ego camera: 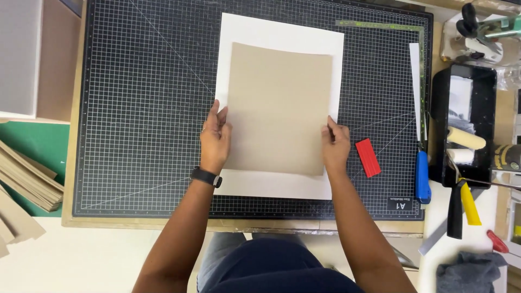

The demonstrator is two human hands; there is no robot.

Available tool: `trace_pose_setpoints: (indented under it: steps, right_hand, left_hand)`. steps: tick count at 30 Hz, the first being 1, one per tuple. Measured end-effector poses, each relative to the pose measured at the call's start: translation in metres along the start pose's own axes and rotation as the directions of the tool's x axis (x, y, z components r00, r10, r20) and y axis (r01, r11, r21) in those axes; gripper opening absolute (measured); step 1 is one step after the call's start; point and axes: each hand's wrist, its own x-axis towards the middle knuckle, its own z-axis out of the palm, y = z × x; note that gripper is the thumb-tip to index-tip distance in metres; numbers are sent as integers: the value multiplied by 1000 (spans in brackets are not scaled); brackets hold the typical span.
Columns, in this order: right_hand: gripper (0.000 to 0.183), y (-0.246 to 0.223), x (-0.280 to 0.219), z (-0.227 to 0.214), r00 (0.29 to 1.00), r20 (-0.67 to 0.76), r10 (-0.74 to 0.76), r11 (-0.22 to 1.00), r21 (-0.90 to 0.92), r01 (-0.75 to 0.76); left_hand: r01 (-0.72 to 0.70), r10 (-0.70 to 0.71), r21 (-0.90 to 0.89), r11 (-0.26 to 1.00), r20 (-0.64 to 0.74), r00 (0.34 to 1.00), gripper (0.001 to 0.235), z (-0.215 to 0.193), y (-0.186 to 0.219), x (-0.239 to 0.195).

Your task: Applying adhesive to cardboard and laminating it with a white sheet using a roller and squeegee

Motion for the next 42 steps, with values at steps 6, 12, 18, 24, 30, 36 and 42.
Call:
trace_pose_setpoints:
  steps: [6, 12, 18, 24, 30, 36, 42]
  right_hand:
    - [34, 5, 1, 2, 1000, -8, 3, 1000, -13, -3]
    - [34, 7, 2, 1, 1000, -3, -2, 1000, 5, 2]
    - [34, 8, 3, 5, 999, -33, -31, 1000, 5, 31]
    - [35, 12, 4, 8, 998, -27, -53, 998, -46, 52]
    - [36, 7, 3, 14, 992, -53, -119, 979, -170, 108]
    - [36, -3, 0, 12, 968, -26, -248, 896, -387, 219]
    - [36, 0, -1, 15, 950, -4, -313, 815, -515, 266]
  left_hand:
    - [5, -6, 25, 1000, 20, 1000, 62, -1, 0, 0]
    - [17, -18, 29, 999, 50, 999, 61, -4, -1, 2]
    - [17, -18, 15, 1000, 66, 998, 62, -6, 10, -3]
    - [-7, 1, 84, 996, 69, 998, 61, -6, 7, -2]
    - [-55, 44, 154, 987, 71, 996, 61, -3, -4, 0]
    - [-63, 52, 169, 984, 67, 996, 64, 1, -9, 1]
    - [-124, 107, 250, 960, 81, 991, 67, 10, -30, 2]
